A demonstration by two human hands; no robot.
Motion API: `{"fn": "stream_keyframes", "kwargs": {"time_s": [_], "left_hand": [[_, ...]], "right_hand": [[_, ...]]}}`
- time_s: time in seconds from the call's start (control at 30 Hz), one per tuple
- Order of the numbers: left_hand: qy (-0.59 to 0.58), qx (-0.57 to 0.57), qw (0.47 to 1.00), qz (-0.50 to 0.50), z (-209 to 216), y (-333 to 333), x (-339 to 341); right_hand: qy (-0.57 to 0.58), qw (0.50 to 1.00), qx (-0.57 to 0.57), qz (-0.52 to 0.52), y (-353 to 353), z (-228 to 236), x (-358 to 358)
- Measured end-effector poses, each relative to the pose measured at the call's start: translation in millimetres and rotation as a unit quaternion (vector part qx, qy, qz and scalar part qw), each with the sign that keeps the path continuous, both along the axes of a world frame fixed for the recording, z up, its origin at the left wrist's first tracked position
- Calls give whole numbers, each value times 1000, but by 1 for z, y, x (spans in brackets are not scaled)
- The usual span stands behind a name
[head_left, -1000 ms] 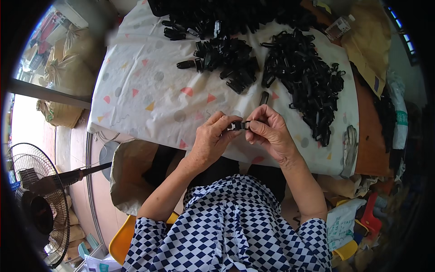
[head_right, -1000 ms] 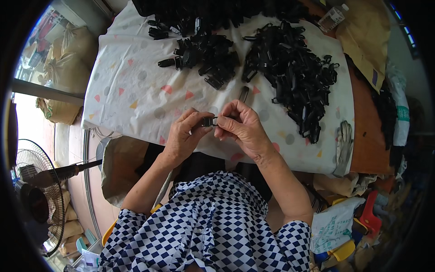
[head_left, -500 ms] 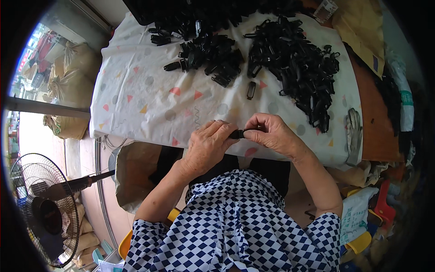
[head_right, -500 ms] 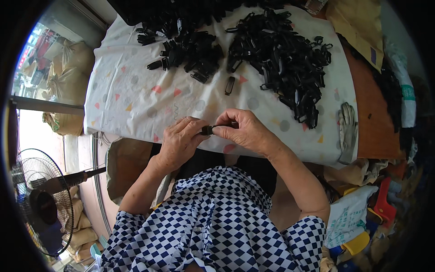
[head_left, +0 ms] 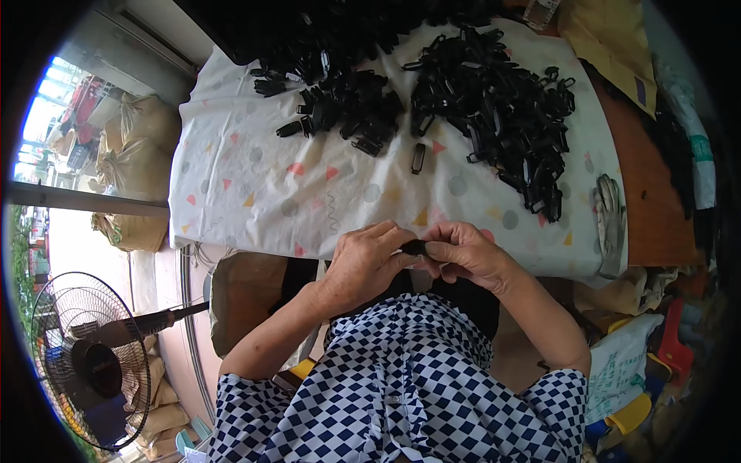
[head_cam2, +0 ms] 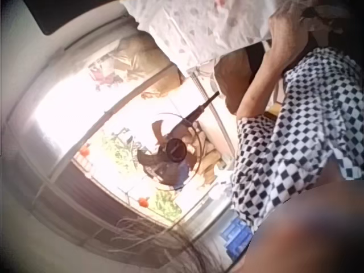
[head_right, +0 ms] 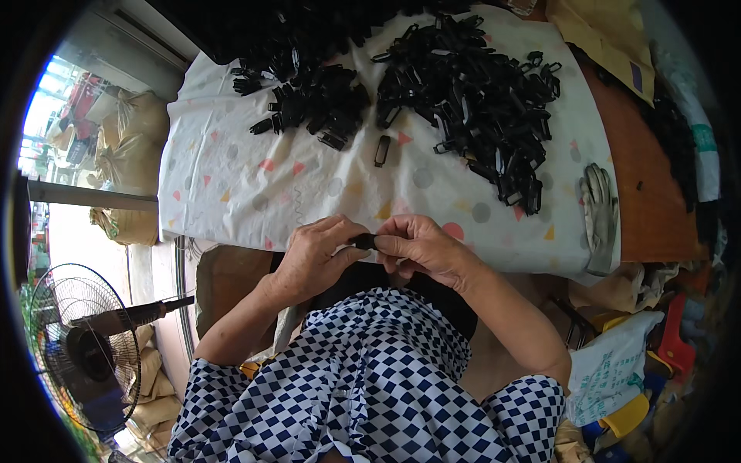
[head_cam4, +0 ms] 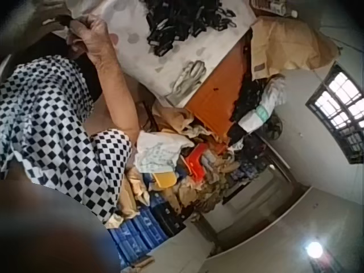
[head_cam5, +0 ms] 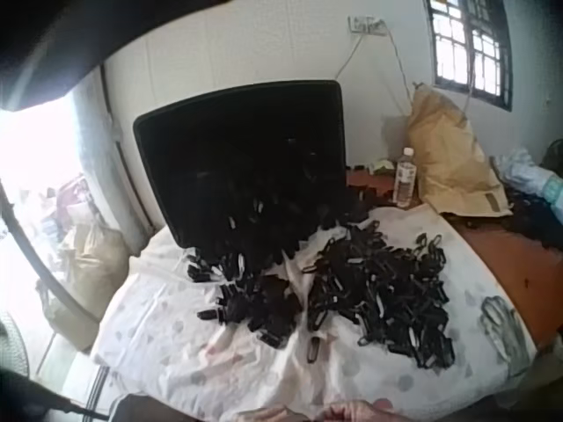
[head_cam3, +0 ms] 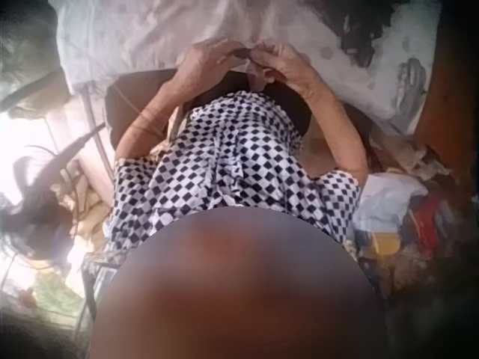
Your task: Assembling small black plastic connector components by hand at a workbench.
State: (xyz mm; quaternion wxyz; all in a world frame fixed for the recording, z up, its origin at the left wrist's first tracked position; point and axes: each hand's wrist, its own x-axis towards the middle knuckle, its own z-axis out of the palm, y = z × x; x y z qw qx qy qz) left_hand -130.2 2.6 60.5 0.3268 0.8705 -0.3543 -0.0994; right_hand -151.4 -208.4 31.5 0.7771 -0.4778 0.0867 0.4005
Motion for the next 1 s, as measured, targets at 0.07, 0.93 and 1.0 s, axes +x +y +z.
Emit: {"fn": "stream_keyframes", "kwargs": {"time_s": [0.07,0.93,1.0], "left_hand": [[69,-171,981,53,-4,-5,3],[-178,24,975,129,-59,27,132],[-193,92,974,75,-59,28,135]], "right_hand": [[-44,997,33,-52,4,0,0],[-564,554,-602,112,9,-7,104],[-633,461,-606,136,7,-8,112]]}}
